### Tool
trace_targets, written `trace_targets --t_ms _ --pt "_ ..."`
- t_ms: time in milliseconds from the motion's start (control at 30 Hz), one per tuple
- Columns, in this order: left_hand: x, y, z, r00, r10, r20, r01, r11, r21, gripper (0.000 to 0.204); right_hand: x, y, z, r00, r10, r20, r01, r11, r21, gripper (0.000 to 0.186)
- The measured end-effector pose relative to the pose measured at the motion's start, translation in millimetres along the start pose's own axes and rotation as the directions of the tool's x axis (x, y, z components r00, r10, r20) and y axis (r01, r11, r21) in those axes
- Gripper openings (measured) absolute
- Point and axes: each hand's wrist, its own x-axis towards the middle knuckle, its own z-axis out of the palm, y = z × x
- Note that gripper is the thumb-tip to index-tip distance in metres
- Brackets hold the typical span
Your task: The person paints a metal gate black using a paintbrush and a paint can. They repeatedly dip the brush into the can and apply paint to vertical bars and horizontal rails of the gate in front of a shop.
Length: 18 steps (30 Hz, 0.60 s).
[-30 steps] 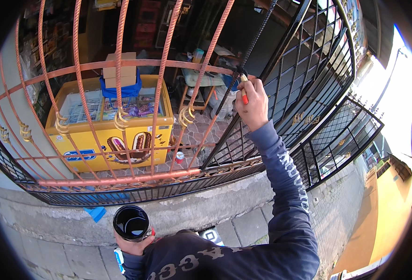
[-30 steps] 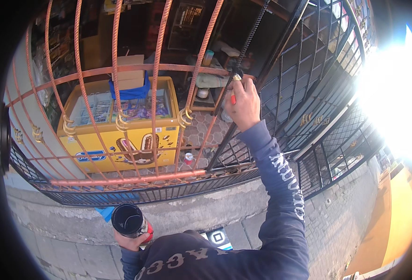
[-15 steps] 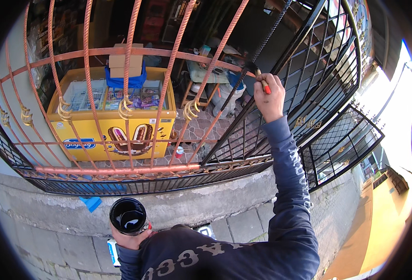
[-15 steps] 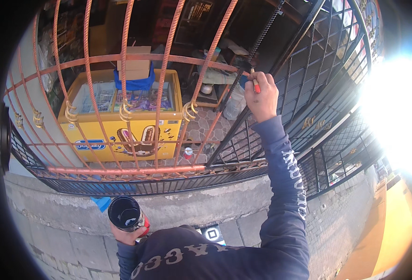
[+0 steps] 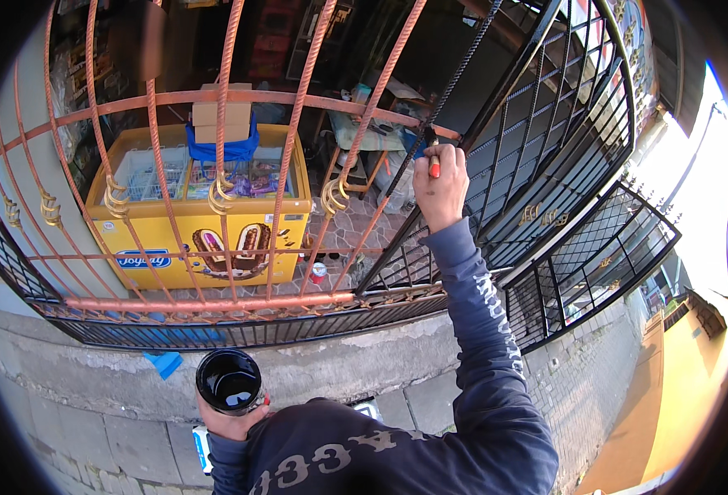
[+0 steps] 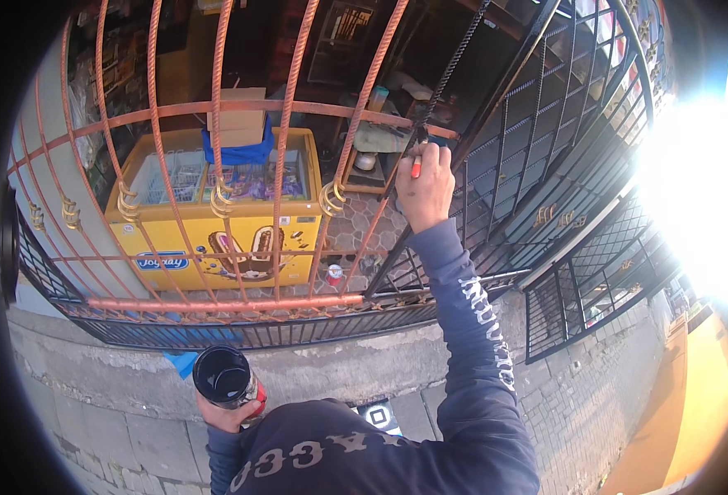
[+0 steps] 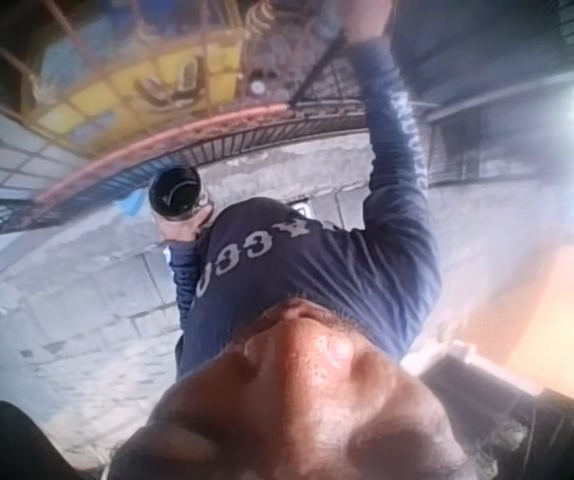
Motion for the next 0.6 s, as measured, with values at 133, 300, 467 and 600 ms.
trace_targets --t_ms 133,300,467,600 --pt "2.7 9.4 4.9 0.997 -0.068 -0.020 0.068 0.998 -0.005 0.112 -5.8 1.6 2.7 1.000 -0.003 0.010 0.002 0.999 0.046 0.017" --pt "0.0 18.6 9.6 0.998 -0.027 -0.063 0.032 0.996 0.086 0.106 -7.1 12.6 -3.7 0.992 0.082 -0.091 -0.070 0.989 0.128 0.013" --pt "-4.6 20.9 9.5 0.997 -0.048 -0.062 0.051 0.997 0.051 0.105 -8.4 21.7 -4.4 0.944 0.199 -0.265 -0.154 0.971 0.182 0.013" --pt "-11.2 20.5 3.2 0.999 -0.027 -0.027 0.030 0.990 0.138 0.104 -29.2 8.2 8.1 0.996 0.075 -0.053 -0.062 0.975 0.212 0.014"
